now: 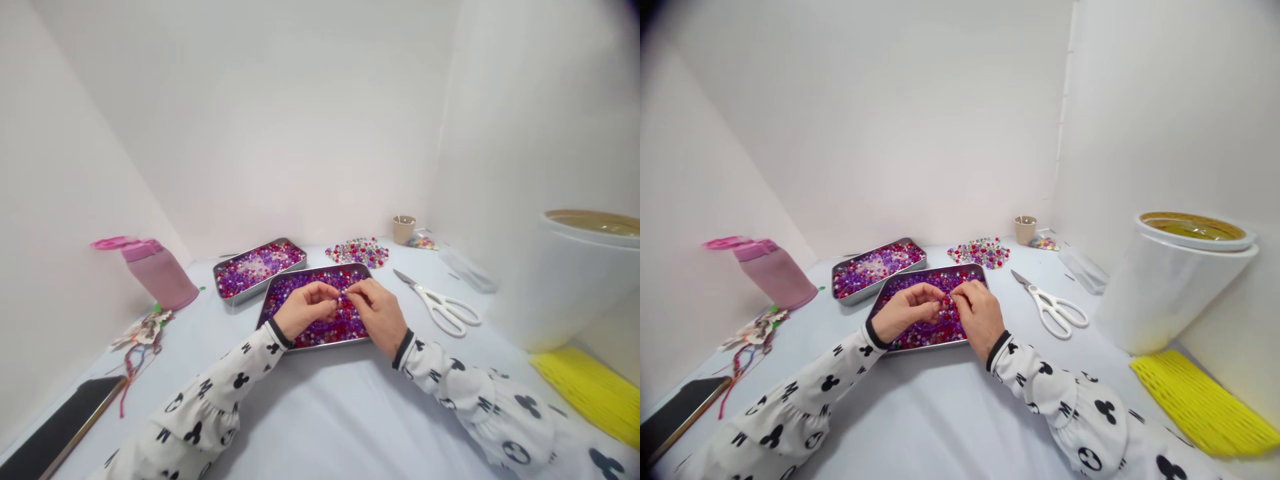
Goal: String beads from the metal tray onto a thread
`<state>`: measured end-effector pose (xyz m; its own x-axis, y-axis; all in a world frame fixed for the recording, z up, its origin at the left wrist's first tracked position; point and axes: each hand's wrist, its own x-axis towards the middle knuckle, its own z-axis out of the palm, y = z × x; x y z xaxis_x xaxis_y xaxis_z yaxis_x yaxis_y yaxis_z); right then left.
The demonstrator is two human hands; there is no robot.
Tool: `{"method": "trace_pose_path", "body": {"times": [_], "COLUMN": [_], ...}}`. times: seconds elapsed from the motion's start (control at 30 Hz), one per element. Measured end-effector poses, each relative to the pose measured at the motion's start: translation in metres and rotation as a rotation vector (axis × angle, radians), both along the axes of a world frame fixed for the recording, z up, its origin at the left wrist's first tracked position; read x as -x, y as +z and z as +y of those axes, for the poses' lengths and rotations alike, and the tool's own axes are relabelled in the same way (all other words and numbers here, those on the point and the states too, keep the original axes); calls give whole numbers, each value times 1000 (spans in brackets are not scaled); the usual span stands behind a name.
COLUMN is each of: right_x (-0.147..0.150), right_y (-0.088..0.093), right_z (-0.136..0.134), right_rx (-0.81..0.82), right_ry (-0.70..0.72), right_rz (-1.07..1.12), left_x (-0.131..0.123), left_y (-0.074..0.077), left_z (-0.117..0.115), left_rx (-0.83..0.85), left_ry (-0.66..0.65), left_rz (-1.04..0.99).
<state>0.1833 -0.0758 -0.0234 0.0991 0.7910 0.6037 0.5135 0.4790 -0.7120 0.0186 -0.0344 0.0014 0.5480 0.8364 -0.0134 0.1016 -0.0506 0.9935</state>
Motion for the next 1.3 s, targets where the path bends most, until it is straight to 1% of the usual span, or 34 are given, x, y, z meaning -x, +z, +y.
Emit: {"method": "trace_pose_path", "body": {"times": [0.1, 0.23, 0.33, 0.47, 0.67, 0.97, 1.17, 1.3], "right_x": [1, 6, 11, 14, 14, 13, 12, 10], "right_y": [1, 2, 1, -3, -7, -15, -13, -16], "right_z": [-3, -8, -12, -14, -16, -15, -16, -15], "right_rx": [30, 53, 37, 0, -40, -83, -76, -94], "right_ry": [-8, -11, 0, -14, -12, -29, -35, -27], "right_rz": [15, -31, -87, -156, -204, -323, -386, -396], "left_x": [4, 7, 8, 8, 8, 8, 6, 5], "left_y": [-8, -16, -18, -19, -17, -20, -17, -15], "left_z": [0, 3, 3, 1, 1, 1, 0, -1], "left_rx": [181, 266, 261, 242, 265, 246, 207, 176], "left_ry": [-4, -49, -69, -54, -36, -60, -72, -64], "left_rz": [-139, -197, -203, -207, -220, -168, -113, -69]}}
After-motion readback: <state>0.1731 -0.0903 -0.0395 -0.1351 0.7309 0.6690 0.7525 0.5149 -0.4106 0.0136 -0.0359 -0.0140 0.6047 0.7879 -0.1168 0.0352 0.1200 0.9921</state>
